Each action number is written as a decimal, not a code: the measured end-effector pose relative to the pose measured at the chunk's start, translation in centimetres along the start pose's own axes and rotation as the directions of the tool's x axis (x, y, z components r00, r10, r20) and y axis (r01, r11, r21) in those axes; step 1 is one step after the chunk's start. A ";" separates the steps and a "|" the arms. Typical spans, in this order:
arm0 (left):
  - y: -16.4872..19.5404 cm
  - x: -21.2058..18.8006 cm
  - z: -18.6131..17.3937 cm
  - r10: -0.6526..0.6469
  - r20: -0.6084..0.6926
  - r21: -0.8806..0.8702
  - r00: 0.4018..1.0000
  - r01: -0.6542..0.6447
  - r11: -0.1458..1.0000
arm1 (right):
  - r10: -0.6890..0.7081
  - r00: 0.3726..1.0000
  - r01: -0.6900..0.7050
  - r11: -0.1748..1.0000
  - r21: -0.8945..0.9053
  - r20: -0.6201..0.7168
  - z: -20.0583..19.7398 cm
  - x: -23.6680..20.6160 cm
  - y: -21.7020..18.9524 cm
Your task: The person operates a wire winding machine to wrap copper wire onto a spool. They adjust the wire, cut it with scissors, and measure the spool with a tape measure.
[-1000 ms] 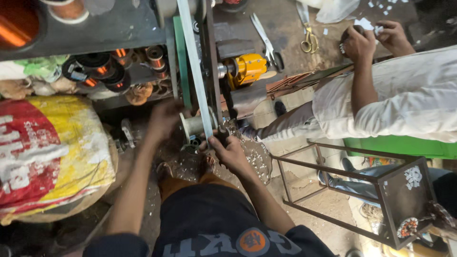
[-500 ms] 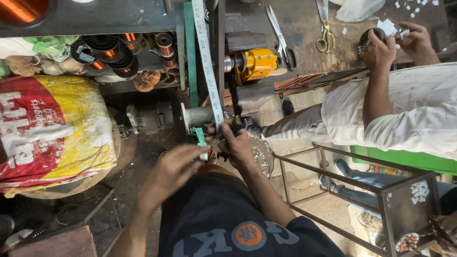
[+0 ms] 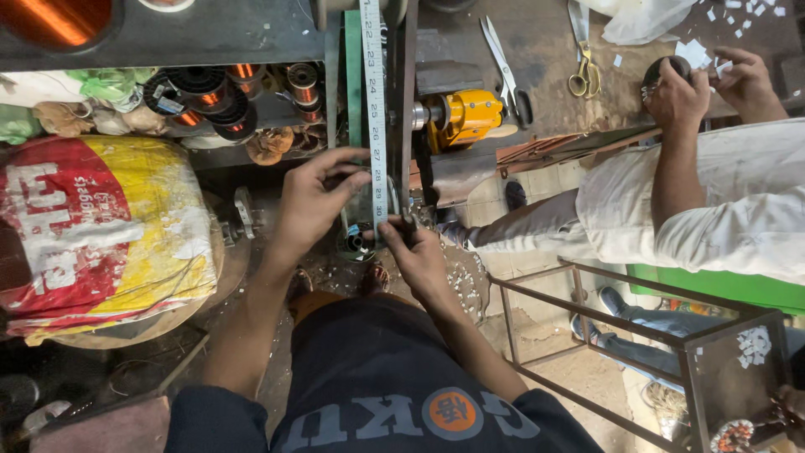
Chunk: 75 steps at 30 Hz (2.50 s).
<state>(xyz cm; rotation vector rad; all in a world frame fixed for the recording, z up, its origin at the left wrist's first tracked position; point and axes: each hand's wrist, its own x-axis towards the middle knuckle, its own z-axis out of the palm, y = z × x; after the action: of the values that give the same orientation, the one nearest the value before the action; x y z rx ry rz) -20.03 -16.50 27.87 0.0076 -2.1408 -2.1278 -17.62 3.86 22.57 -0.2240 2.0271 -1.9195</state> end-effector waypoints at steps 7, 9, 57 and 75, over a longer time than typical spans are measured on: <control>-1.2 -0.3 -0.2 0.031 -0.022 -0.053 0.999 -0.033 0.998 | -0.067 0.996 0.048 0.961 -0.273 -0.060 1.3 0.2 0.0; -1.3 -0.3 -0.2 0.043 -0.040 -0.044 0.998 -0.045 0.998 | -0.068 0.995 0.040 0.943 -0.332 -0.074 1.7 0.3 -0.4; -2.0 -2.3 3.9 -0.124 -0.193 -0.152 0.973 0.095 0.984 | 0.043 0.982 -0.044 0.999 -0.005 -0.182 -4.3 0.6 3.7; -2.1 -1.1 2.9 -0.145 -0.105 -0.127 0.984 0.132 0.983 | 0.376 0.926 -0.365 0.913 -0.181 0.031 -4.0 2.0 17.1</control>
<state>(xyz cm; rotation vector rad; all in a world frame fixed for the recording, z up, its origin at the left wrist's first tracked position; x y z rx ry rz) -19.33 -13.51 25.69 0.2684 -2.0004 -2.2680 -18.86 8.25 5.47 0.0571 2.0204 -1.4899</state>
